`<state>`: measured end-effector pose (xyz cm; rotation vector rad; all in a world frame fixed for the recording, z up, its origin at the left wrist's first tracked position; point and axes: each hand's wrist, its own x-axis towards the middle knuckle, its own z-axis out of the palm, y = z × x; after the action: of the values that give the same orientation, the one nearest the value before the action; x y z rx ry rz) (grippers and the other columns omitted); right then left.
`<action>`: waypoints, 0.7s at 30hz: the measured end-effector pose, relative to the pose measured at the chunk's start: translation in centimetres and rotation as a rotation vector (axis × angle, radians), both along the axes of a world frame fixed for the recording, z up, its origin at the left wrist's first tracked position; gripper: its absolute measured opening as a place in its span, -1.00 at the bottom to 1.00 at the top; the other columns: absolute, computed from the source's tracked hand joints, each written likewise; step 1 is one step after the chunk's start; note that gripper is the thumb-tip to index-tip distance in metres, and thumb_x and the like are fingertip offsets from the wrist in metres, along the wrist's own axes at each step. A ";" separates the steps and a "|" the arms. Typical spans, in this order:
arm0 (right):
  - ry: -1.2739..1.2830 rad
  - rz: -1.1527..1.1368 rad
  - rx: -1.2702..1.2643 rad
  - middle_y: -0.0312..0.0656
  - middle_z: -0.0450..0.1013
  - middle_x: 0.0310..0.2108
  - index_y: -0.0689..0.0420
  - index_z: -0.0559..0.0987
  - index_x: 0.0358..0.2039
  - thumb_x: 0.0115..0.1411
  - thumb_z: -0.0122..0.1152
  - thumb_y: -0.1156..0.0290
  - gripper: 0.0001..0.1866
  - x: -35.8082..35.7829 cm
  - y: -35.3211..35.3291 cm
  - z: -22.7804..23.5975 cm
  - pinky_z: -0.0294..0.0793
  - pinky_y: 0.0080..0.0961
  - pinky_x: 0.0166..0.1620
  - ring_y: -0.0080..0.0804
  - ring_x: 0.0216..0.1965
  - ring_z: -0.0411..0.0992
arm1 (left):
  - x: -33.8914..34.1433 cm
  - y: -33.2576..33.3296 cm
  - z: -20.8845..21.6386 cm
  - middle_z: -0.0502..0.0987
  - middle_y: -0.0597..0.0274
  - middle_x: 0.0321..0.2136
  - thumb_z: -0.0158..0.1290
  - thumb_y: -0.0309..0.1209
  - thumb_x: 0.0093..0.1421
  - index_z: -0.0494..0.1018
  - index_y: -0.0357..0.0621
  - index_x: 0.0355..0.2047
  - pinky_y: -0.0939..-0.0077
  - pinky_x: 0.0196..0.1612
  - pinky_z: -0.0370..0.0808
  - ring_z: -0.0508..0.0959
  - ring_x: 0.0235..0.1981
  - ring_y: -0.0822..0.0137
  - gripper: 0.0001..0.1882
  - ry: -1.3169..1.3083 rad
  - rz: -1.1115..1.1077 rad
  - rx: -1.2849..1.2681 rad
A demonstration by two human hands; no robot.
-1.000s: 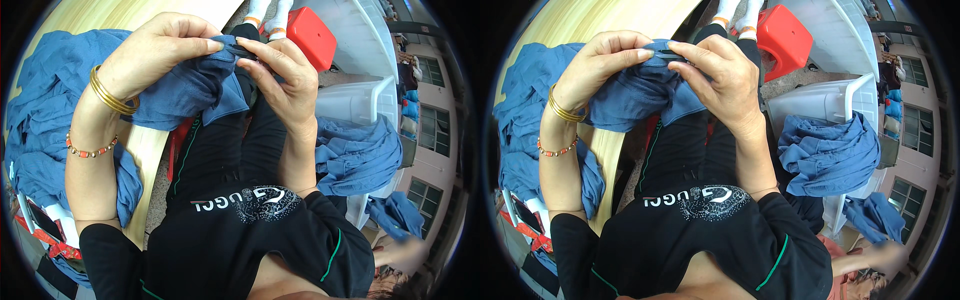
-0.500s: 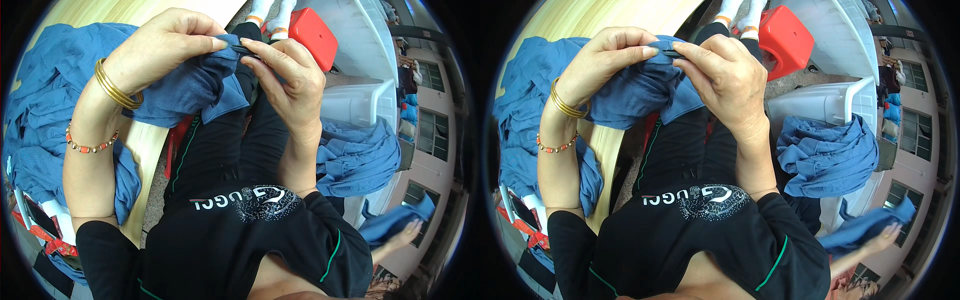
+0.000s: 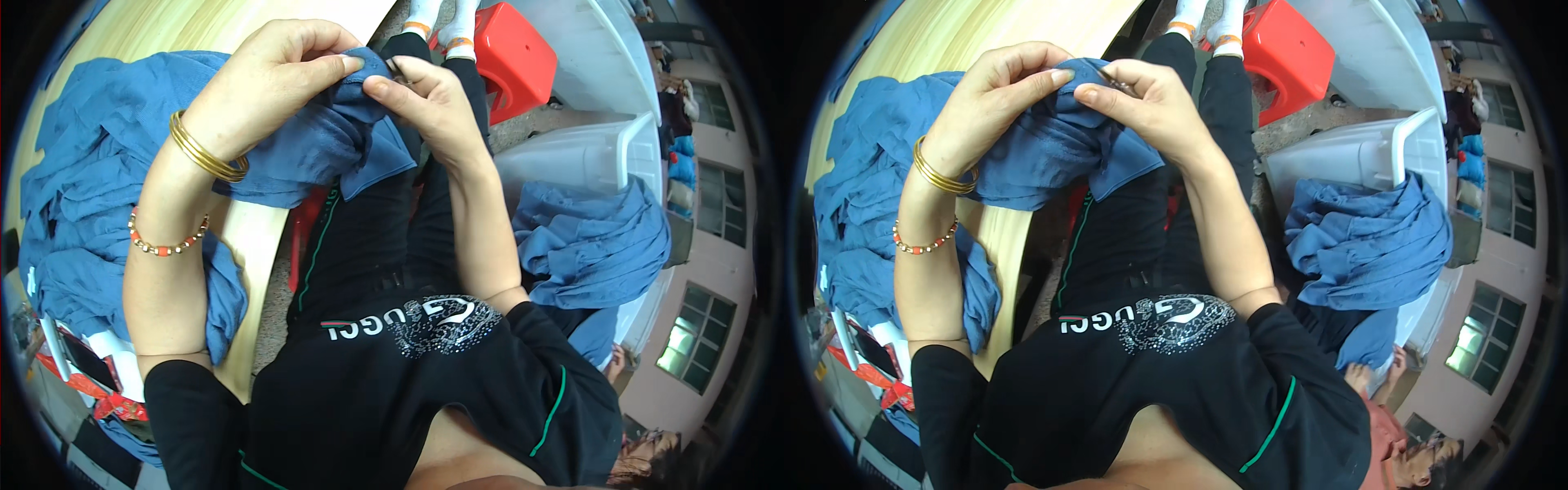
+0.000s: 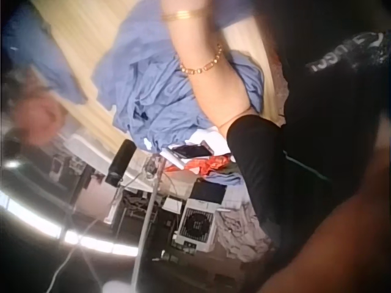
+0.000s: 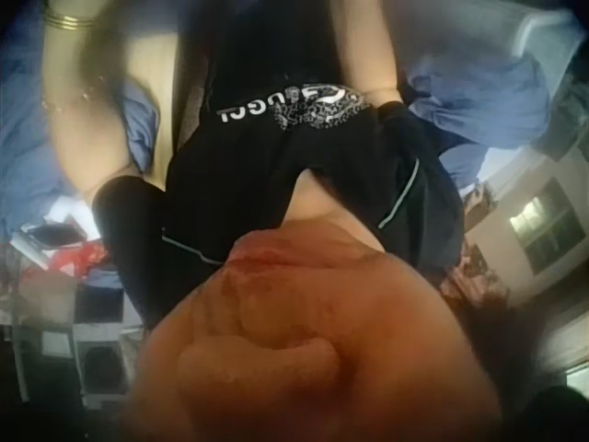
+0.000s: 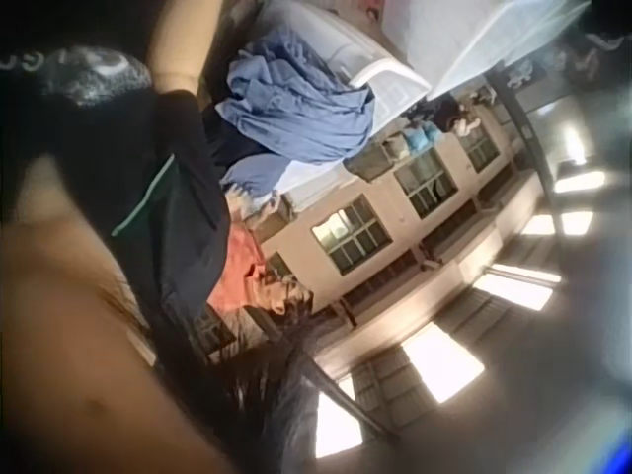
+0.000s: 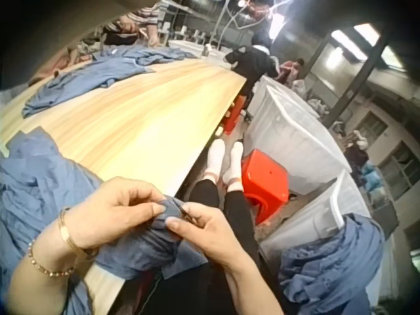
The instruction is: Trim loose threads from blue garments using small thread clippers.
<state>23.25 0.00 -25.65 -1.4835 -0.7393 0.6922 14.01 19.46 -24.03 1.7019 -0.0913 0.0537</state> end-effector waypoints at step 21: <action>-0.166 -0.354 0.180 -0.50 0.30 -0.61 0.19 0.50 -0.47 0.26 0.26 0.43 -0.81 0.5 0.2 0.7 0.14 -0.72 -0.53 -0.79 -0.56 0.20 | -0.1 0.6 2.4 0.59 0.34 -0.43 0.07 -0.47 0.29 0.55 -0.35 -0.21 0.67 -0.31 0.49 0.55 -0.43 0.54 -0.82 0.152 0.185 0.177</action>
<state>23.75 0.22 -24.94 -1.4674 -0.6238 0.2309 13.96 20.02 -21.62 1.8813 0.1798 0.0556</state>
